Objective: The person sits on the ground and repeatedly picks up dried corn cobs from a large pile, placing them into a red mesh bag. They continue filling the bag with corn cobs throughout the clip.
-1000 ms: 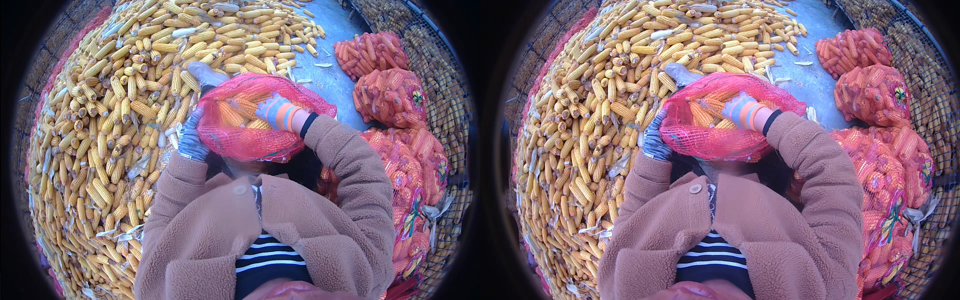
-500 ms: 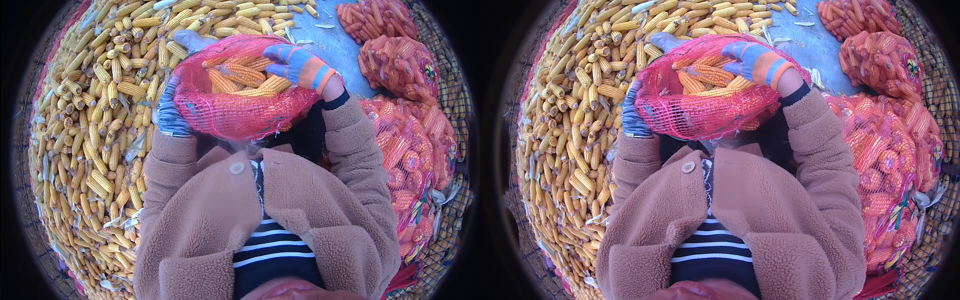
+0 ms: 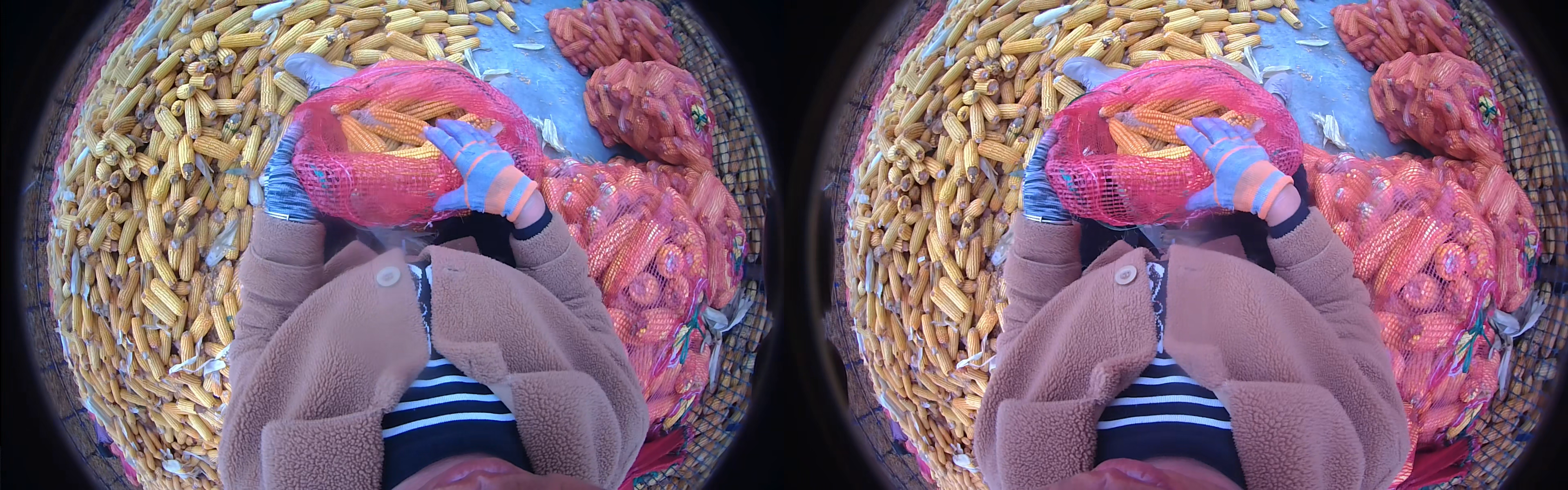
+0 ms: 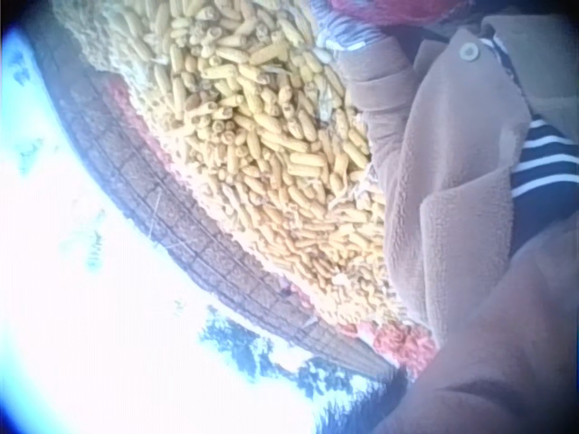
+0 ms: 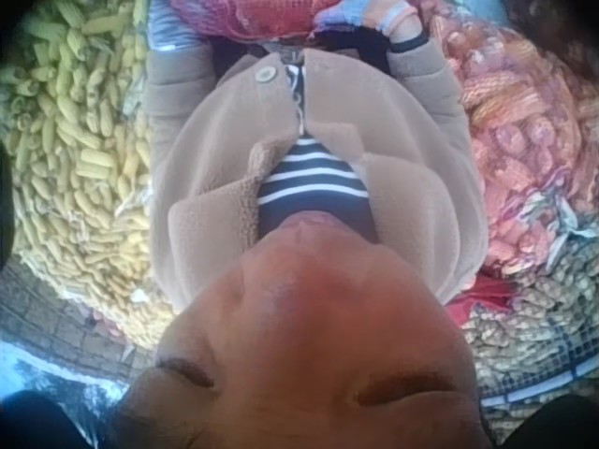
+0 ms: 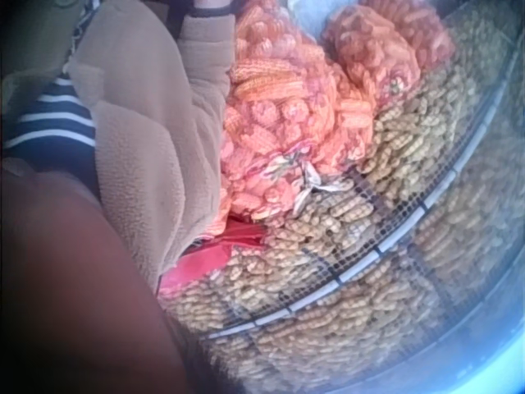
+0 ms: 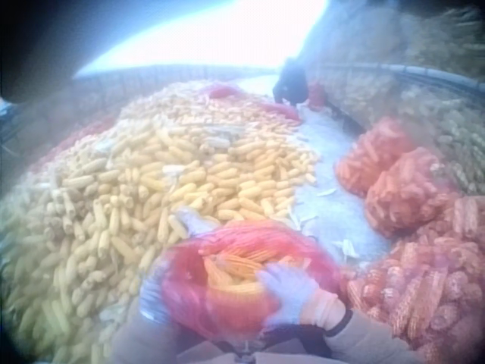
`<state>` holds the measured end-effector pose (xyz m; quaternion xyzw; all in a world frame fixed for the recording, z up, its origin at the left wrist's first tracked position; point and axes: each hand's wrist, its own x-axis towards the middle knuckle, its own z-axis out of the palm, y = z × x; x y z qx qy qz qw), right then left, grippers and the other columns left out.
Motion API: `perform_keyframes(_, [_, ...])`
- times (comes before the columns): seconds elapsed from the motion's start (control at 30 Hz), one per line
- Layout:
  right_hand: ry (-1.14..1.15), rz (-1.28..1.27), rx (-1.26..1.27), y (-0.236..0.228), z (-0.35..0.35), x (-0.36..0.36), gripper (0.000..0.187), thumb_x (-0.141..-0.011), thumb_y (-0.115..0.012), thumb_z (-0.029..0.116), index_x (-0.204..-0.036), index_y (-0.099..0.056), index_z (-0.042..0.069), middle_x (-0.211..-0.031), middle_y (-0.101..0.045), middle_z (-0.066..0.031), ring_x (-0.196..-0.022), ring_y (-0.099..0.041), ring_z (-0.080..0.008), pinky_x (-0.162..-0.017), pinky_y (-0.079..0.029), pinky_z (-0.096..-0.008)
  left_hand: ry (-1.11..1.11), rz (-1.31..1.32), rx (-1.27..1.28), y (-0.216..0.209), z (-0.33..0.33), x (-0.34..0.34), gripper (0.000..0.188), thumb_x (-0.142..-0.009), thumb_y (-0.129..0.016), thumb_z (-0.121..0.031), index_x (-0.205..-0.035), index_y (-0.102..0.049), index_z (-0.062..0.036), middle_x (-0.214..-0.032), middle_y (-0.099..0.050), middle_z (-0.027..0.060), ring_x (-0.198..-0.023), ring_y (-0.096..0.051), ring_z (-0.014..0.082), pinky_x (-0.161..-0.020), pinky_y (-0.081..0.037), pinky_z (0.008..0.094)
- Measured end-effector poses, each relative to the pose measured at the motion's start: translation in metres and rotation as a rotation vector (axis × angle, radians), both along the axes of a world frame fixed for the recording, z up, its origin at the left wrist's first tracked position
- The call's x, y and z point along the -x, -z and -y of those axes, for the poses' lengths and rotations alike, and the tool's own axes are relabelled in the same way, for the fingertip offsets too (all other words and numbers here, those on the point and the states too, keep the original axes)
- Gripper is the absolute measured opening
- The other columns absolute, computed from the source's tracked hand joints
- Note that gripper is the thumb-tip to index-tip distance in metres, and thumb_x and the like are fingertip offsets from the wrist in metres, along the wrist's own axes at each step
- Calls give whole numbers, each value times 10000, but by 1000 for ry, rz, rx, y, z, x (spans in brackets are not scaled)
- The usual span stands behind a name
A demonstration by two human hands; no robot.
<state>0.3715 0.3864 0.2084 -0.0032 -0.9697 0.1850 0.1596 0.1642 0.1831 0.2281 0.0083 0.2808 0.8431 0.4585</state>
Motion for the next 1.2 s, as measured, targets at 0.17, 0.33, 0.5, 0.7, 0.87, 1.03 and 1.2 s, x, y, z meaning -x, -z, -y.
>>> perform_keyframes(0.17, [-242, 384, 160, 24, 4, 26, 670, -731, -754, 348, -1282, -532, 37, -1222, -572, -221, -1151, -537, -370, -995, -419, -406, -106, -36, 109, -12, -4, -3, 456, -945, -529, -273, -1325, -479, -27, -1301, -540, 153, -1192, -520, 307, -1035, -414, 449])
perform_keyframes(0.33, [-301, 375, 502, -4, -19, 18, 529, -836, -685, 337, -1256, -569, 35, -1162, -628, -196, -1076, -608, -286, -943, -451, -368, -54, -36, 67, -22, -20, -15, 402, -940, -544, -256, -1270, -529, -26, -1258, -584, 149, -1125, -574, 300, -964, -473, 462])
perform_keyframes(0.5, [-201, 290, 648, -1, -55, 81, 405, -897, -610, 279, -1230, -586, 50, -1239, -594, -165, -1168, -550, -301, -1011, -410, -379, 36, -52, -78, -21, -22, -15, 406, -952, -532, -257, -1281, -516, -19, -1267, -573, 158, -1166, -544, 289, -1008, -435, 454])
perform_keyframes(0.7, [246, 8, -555, 46, -101, 137, 338, -928, -523, 215, -1237, -583, 92, -1223, -603, -145, -1161, -549, -334, -1008, -417, -386, -77, 3, 51, -11, -14, 2, 409, -955, -530, -257, -1285, -513, -17, -1269, -572, 160, -1166, -544, 288, -1009, -433, 456])
perform_keyframes(0.87, [230, 116, 105, 10, -153, 115, 317, -911, -571, 193, -1207, -601, 84, -1202, -612, -166, -1093, -585, -342, -936, -457, -382, 0, -121, -33, -4, -17, 0, 495, -962, -500, -257, -1383, -403, -15, -1363, -479, 154, -1251, -467, 296, -1085, -351, 442])
perform_keyframes(1.03, [528, -289, 226, -30, -121, 19, 334, -911, -589, 207, -1214, -591, 66, -1185, -612, -176, -1058, -607, -273, -877, -480, -347, 27, -70, -21, -4, -12, -3, 467, -937, -567, -255, -1323, -481, -5, -1278, -570, 149, -1148, -564, 286, -996, -455, 437])
perform_keyframes(1.2, [891, -476, 414, -8, -84, -28, 682, -821, -705, 326, -1342, -431, -18, -1296, -503, -263, -1169, -527, -345, -944, -444, -367, 52, -192, 21, -7, -15, -15, 541, -921, -580, -306, -1360, -436, -24, -1312, -525, 151, -1210, -506, 285, -1059, -386, 436])
